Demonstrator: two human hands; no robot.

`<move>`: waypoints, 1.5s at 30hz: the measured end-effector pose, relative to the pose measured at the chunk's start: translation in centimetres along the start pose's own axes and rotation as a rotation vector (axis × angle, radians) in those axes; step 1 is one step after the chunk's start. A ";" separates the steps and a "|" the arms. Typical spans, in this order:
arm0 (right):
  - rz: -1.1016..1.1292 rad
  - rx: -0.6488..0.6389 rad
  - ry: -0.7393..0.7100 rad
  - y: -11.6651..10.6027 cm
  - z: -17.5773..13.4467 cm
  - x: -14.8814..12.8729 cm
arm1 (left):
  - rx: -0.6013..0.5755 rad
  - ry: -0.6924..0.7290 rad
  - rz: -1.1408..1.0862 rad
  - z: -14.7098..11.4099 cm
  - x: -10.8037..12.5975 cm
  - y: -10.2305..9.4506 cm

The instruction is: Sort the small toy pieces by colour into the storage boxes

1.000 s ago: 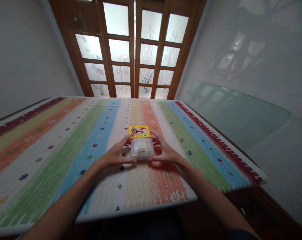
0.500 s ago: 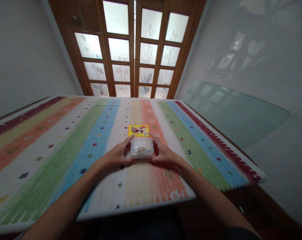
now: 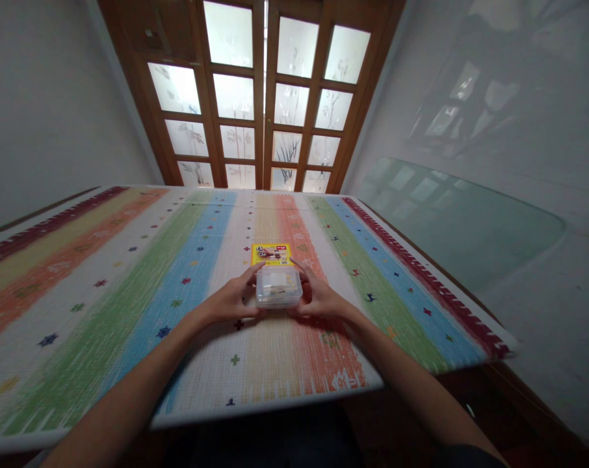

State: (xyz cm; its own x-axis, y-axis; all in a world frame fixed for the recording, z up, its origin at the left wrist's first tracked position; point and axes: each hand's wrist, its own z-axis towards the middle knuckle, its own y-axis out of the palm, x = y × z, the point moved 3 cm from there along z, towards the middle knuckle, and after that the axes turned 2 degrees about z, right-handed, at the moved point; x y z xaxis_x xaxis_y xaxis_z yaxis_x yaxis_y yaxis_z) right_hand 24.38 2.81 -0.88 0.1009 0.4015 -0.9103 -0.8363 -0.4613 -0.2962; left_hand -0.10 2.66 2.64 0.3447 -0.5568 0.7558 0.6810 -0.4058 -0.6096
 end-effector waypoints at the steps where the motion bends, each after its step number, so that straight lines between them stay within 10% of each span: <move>1: -0.007 0.000 -0.003 -0.1 0.0 -0.1 | 0.006 -0.002 0.001 0.0 0.1 -0.1; 18: -0.227 -0.020 -0.078 -2.7 3.1 -2.7 | 0.075 0.012 0.093 1.8 0.7 -3.3; 45: -0.097 -0.020 0.049 -6.6 11.4 3.0 | 0.111 -0.013 0.104 8.5 -5.8 -6.5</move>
State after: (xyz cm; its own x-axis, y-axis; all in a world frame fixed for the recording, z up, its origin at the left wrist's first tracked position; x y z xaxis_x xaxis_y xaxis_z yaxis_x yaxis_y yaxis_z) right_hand 24.09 16.12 1.67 0.2076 0.4063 -0.8898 -0.8104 -0.4381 -0.3891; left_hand -1.07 14.73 4.25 0.4254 -0.5817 0.6933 0.7081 -0.2632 -0.6553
